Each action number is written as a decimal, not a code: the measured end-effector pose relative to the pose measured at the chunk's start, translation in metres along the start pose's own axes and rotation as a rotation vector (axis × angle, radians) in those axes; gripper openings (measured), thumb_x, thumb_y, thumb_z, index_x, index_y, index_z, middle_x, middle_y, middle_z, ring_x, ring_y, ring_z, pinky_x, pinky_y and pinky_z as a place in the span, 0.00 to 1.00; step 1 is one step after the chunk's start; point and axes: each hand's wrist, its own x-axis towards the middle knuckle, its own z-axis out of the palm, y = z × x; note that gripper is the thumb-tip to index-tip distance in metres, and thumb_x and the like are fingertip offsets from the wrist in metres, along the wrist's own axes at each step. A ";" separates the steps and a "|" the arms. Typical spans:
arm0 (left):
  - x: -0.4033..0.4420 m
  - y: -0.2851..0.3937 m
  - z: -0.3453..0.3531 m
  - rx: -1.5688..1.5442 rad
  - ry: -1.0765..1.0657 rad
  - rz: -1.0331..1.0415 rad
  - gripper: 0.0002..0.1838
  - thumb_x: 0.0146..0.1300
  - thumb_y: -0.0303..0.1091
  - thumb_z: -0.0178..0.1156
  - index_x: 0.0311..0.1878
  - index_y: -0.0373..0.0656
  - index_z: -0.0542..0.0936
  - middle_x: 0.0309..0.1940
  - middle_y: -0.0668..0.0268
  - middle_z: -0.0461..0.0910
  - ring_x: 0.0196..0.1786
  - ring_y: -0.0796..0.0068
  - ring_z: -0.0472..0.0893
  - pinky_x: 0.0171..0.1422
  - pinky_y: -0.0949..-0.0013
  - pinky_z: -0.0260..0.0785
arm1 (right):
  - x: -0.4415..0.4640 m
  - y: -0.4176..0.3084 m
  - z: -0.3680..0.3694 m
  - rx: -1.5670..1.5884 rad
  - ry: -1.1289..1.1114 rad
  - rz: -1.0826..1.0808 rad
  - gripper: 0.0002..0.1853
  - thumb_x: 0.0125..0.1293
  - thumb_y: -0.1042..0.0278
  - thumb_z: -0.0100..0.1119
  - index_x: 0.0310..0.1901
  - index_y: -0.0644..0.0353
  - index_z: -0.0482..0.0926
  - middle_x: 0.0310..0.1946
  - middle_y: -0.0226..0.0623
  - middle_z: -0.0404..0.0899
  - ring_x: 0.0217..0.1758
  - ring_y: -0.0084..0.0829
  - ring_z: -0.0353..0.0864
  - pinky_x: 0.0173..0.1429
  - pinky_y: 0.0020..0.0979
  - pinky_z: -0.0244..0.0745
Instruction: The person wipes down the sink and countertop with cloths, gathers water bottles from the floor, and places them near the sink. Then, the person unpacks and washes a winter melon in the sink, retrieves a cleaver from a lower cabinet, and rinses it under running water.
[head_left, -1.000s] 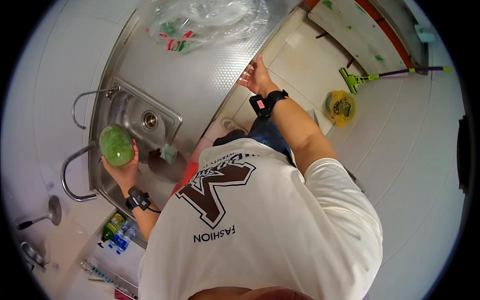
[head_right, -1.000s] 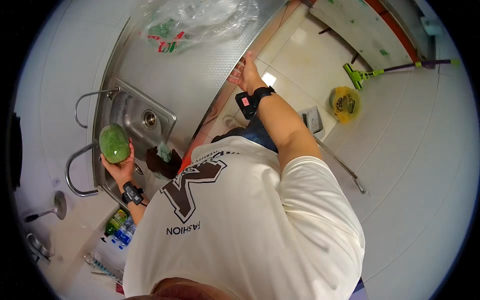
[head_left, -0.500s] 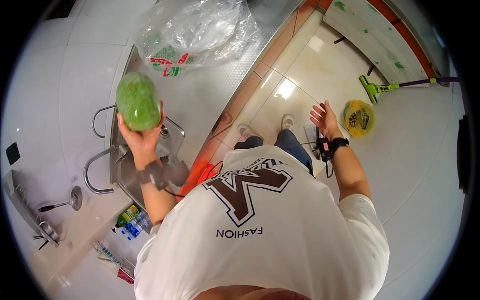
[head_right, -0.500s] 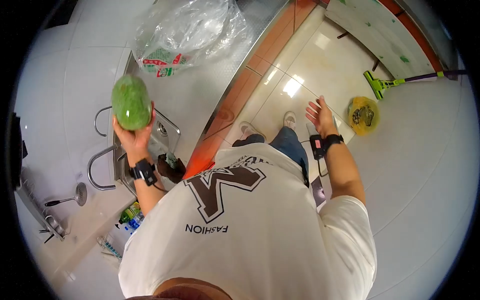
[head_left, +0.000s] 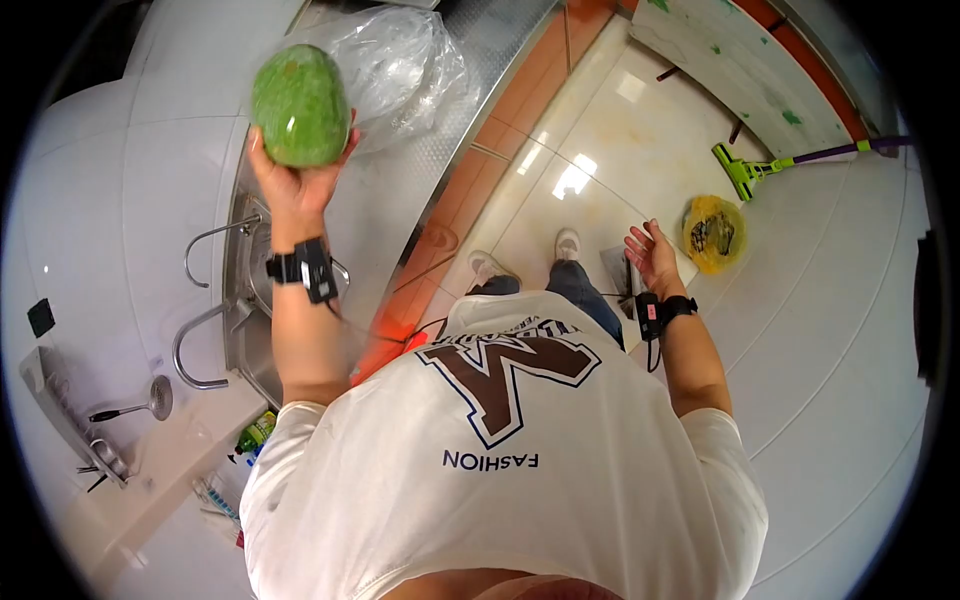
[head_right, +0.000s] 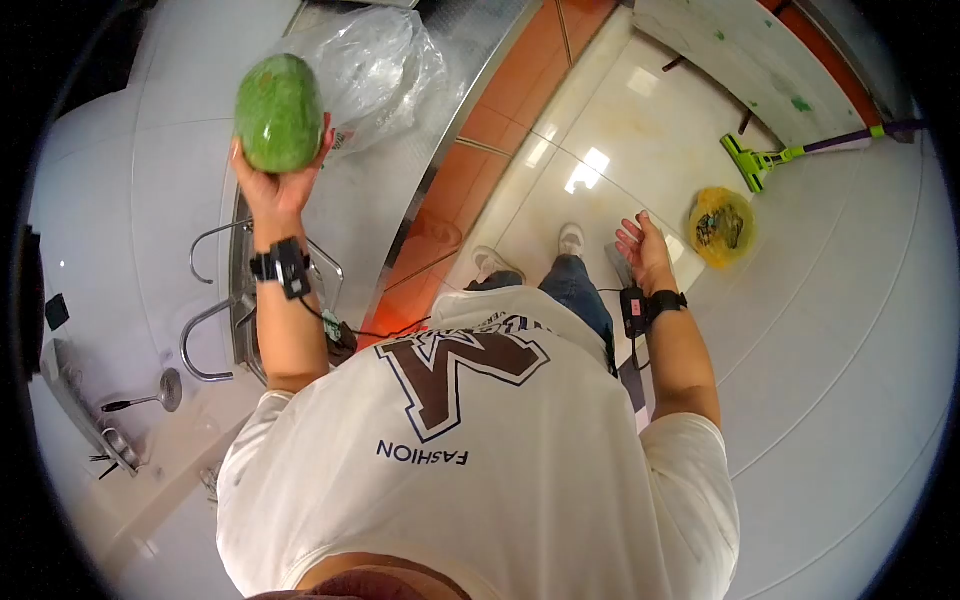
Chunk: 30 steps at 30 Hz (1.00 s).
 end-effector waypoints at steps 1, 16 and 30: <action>0.012 -0.005 0.001 0.000 -0.001 0.005 0.41 0.60 0.65 0.53 0.72 0.51 0.63 0.66 0.53 0.68 0.63 0.39 0.72 0.60 0.38 0.70 | 0.001 -0.002 0.000 0.006 -0.001 0.005 0.39 0.70 0.42 0.56 0.72 0.59 0.58 0.60 0.41 0.74 0.58 0.38 0.77 0.59 0.37 0.74; 0.106 -0.072 -0.068 0.569 0.695 -0.146 0.44 0.56 0.61 0.65 0.72 0.51 0.63 0.68 0.53 0.64 0.66 0.53 0.69 0.65 0.40 0.64 | -0.018 0.000 -0.019 0.005 0.024 -0.011 0.30 0.70 0.48 0.57 0.66 0.57 0.64 0.59 0.40 0.76 0.55 0.37 0.77 0.60 0.38 0.73; 0.039 -0.114 -0.071 2.184 -0.394 1.043 0.36 0.66 0.47 0.53 0.73 0.41 0.60 0.75 0.39 0.48 0.76 0.35 0.47 0.76 0.36 0.38 | 0.056 0.018 0.186 0.237 -0.516 0.018 0.27 0.75 0.50 0.49 0.64 0.63 0.70 0.63 0.42 0.72 0.63 0.38 0.74 0.69 0.39 0.68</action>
